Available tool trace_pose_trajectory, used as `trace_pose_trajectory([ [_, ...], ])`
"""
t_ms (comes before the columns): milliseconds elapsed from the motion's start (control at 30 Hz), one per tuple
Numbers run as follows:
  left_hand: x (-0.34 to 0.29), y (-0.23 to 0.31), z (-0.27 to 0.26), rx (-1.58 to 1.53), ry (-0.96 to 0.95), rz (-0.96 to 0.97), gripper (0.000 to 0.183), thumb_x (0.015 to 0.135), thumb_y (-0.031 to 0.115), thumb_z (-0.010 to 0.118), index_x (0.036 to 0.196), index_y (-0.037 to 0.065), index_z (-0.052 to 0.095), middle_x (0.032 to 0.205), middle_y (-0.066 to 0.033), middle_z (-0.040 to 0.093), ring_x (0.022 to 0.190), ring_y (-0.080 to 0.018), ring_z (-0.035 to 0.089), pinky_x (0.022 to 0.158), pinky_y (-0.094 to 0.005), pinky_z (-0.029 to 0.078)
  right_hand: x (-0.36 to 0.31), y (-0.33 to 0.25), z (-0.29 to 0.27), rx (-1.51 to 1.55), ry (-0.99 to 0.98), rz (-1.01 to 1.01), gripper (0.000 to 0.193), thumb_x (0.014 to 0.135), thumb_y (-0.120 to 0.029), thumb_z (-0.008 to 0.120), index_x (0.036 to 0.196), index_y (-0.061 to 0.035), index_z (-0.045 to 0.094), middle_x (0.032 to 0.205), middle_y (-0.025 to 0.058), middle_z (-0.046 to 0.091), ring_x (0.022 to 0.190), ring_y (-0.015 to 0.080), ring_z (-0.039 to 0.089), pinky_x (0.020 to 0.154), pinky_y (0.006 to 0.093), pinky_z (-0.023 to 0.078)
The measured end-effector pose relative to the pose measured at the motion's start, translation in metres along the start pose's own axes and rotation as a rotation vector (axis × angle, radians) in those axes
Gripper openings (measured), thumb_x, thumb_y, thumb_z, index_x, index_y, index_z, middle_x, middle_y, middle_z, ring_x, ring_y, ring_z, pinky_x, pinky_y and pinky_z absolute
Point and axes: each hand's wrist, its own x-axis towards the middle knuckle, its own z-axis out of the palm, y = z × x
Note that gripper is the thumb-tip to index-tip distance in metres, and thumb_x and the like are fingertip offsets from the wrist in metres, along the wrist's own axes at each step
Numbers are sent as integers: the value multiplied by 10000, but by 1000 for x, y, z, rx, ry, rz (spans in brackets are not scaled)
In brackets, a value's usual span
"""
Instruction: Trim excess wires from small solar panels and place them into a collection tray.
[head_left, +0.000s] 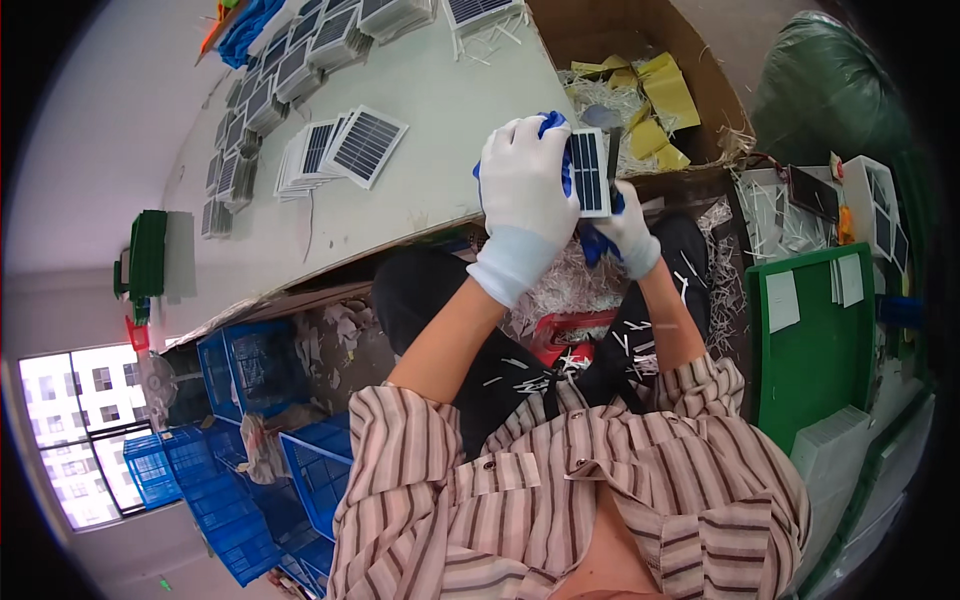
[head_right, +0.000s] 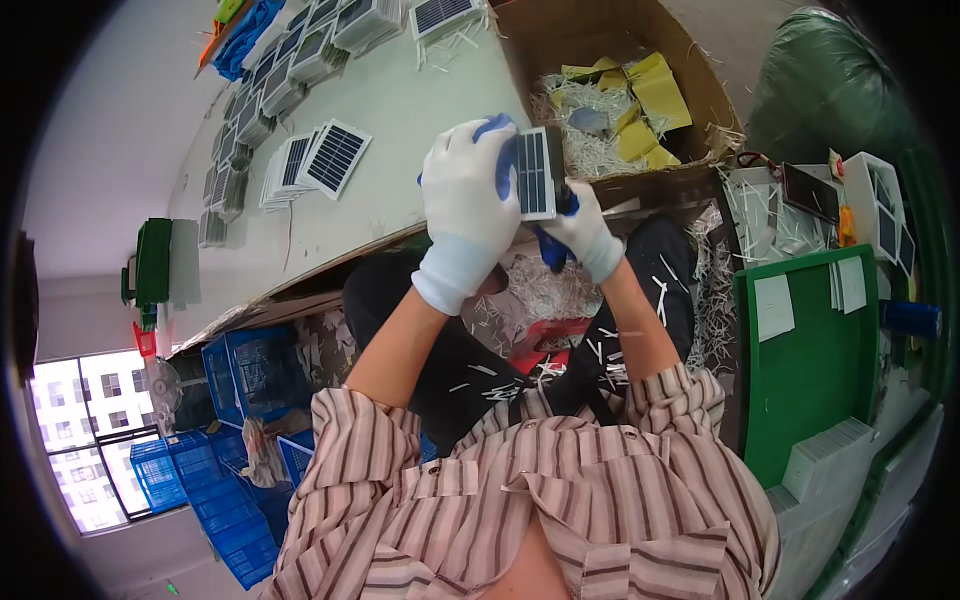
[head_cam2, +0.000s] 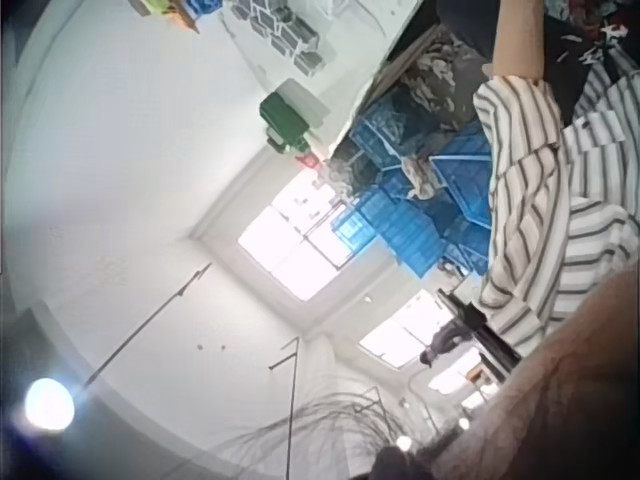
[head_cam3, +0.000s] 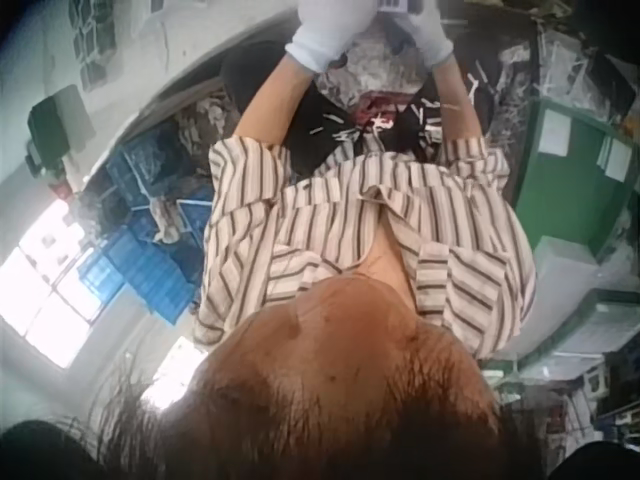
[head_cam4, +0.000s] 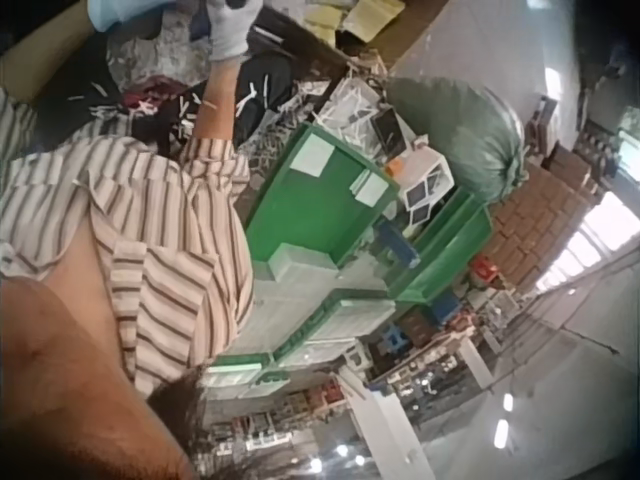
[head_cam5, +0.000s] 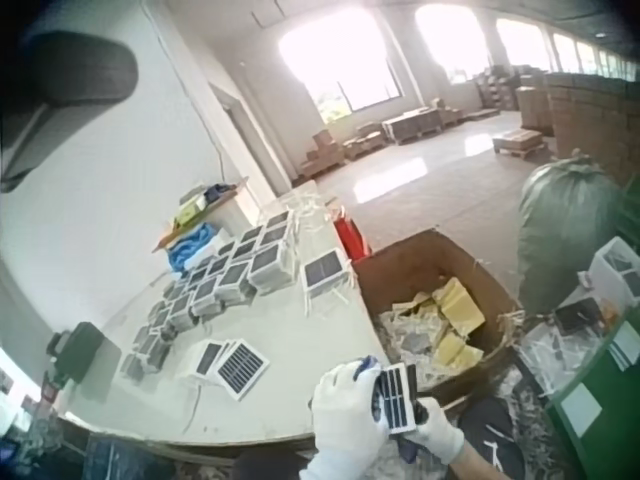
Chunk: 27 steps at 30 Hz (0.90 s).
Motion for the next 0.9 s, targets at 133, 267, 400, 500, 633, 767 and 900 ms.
trace_pose_trajectory([
  [133, -1, 0, 1, 30, 3, -16, 365, 703, 47, 632, 1065, 72, 602, 1082, -134, 572, 1024, -342, 523, 898, -433, 405, -42, -24, 19, -206, -440, -125, 148, 729, -114, 677, 829, -9, 646, 709, 86, 637, 595, 116, 581, 599, 278, 485],
  [267, 3, 7, 3, 36, 28, -37, 385, 697, 71, 652, 1078, 67, 600, 1086, -136, 563, 1031, -339, 512, 895, -441, 401, -64, -7, 33, 211, 139, 123, 275, 756, -71, 693, 996, -3, 576, 770, 65, 640, 675, 141, 617, 661, 273, 499],
  [400, 1, 12, 2, 82, -4, -58, 427, 687, 102, 674, 1105, 59, 595, 1098, -139, 555, 1040, -346, 499, 896, -444, 397, -17, 21, 44, 258, 416, 8, 326, 813, -17, 626, 1111, -27, 492, 945, 61, 633, 804, 118, 613, 734, 255, 501],
  [500, 3, 12, 3, 68, -17, -27, 433, 680, 100, 678, 1103, 54, 598, 1104, -141, 554, 1043, -357, 498, 903, -447, 396, 27, 46, 51, 753, 423, 41, 311, 836, -30, 609, 1122, -45, 488, 989, 63, 618, 847, 121, 610, 750, 273, 510],
  [633, 4, 11, 4, 26, -19, -19, 418, 681, 87, 671, 1091, 48, 604, 1107, -148, 557, 1050, -358, 500, 914, -447, 395, 57, 57, 40, 765, 144, -47, 301, 836, -76, 619, 1111, -50, 500, 963, 50, 614, 842, 135, 611, 749, 294, 522],
  [767, 0, -4, 1, -28, 12, 20, 406, 682, 75, 664, 1084, 48, 610, 1103, -151, 564, 1049, -354, 510, 914, -441, 403, 57, 16, 28, 176, 420, 47, 327, 812, -31, 621, 1125, -29, 525, 992, 67, 626, 879, 134, 607, 785, 287, 507],
  [900, 2, 6, -1, -61, 16, -33, 398, 689, 84, 671, 1083, 67, 615, 1110, -146, 570, 1065, -340, 516, 915, -431, 412, 20, -54, -20, -585, 170, -659, 304, 733, 9, 555, 1017, -15, 660, 880, 123, 651, 696, 215, 616, 641, 304, 478],
])
